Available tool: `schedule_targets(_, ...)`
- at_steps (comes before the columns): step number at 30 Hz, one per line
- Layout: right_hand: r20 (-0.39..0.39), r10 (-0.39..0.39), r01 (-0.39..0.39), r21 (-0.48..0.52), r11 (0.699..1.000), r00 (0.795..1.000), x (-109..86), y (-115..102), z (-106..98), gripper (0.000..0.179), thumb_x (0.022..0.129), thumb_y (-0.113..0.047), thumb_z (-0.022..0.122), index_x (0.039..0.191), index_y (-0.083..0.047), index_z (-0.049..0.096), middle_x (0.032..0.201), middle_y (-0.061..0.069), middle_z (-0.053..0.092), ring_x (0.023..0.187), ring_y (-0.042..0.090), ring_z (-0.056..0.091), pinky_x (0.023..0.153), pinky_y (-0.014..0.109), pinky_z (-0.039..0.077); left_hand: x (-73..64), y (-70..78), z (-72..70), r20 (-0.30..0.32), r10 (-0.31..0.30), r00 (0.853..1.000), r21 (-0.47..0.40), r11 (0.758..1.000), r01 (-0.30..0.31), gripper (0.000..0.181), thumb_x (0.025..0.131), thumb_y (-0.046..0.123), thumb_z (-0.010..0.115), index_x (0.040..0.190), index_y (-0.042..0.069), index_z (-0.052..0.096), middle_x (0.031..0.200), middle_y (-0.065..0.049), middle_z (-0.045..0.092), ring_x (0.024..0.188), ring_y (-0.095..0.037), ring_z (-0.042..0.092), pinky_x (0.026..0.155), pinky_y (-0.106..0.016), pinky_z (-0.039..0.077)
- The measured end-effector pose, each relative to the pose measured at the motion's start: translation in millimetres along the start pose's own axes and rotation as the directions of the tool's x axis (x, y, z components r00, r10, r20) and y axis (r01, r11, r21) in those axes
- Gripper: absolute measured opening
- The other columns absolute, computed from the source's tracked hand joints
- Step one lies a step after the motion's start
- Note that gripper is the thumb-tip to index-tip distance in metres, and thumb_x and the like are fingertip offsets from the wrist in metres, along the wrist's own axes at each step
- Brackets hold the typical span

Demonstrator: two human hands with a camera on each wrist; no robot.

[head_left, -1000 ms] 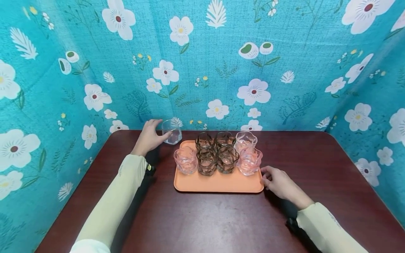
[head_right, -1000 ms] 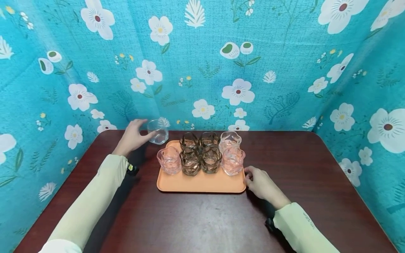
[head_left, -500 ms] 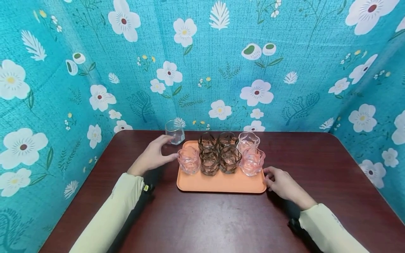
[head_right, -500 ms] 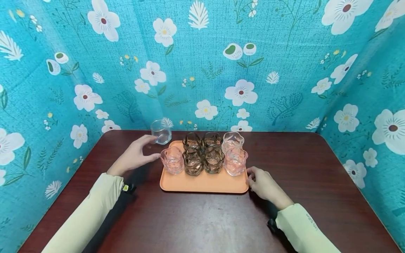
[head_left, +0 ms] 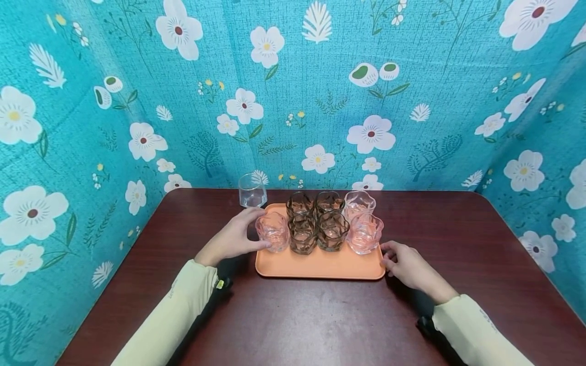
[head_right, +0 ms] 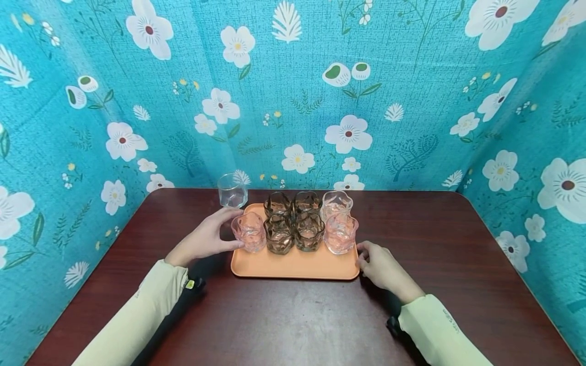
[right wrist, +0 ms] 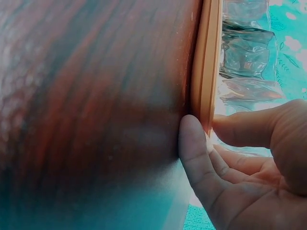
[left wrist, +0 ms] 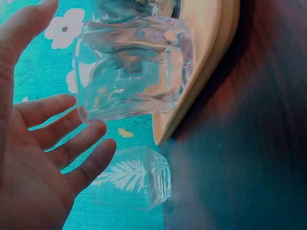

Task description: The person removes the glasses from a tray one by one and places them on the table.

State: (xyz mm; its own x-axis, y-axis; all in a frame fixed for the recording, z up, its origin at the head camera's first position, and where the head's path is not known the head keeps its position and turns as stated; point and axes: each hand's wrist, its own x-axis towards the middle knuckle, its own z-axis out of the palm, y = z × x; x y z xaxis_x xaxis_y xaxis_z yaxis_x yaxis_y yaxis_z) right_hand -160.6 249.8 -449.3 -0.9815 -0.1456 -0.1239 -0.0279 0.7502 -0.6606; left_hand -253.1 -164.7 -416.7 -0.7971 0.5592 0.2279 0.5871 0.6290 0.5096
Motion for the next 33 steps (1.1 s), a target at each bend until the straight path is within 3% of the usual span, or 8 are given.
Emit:
schedule_targets(6,0.009,0.005,-0.005,0.003,1.000,1.000,-0.3,0.7,-0.8,0.035,0.091,-0.001,0.058,0.122,0.012,0.049,0.085,0.008,0.061,0.062,0.015,0.059,0.053,0.031,0.048,2.8,-0.6,6.9,-0.004,0.018,1.000,0.001,1.000,-0.018,0.081,0.071,0.045,0.080,0.134,0.003,0.051,0.134,-0.010,0.047,0.123,-0.024,0.044,0.100,-0.044,0.037)
schedule_targets(22,0.000,0.001,-0.001,0.019,1.000,1.000,1.9,2.6,-0.4,0.033,0.090,0.000,0.057,0.121,0.010,0.050,0.084,0.009,0.061,0.061,0.015,0.060,0.053,0.028,0.049,9.4,2.2,8.8,0.022,-0.028,0.999,0.004,1.000,0.028,0.071,0.077,0.035,0.078,0.135,0.006,0.050,0.139,-0.013,0.044,0.132,-0.030,0.033,0.101,-0.049,0.034)
schedule_targets(33,0.000,0.003,-0.003,0.023,1.000,1.000,0.8,1.7,-0.1,0.033,0.090,0.001,0.057,0.121,0.011,0.050,0.085,0.009,0.061,0.061,0.015,0.060,0.053,0.028,0.050,11.5,1.6,10.7,0.010,-0.010,1.000,0.033,0.999,0.009,0.067,0.078,0.034,0.077,0.131,0.002,0.053,0.132,-0.013,0.051,0.127,-0.029,0.040,0.101,-0.047,0.035)
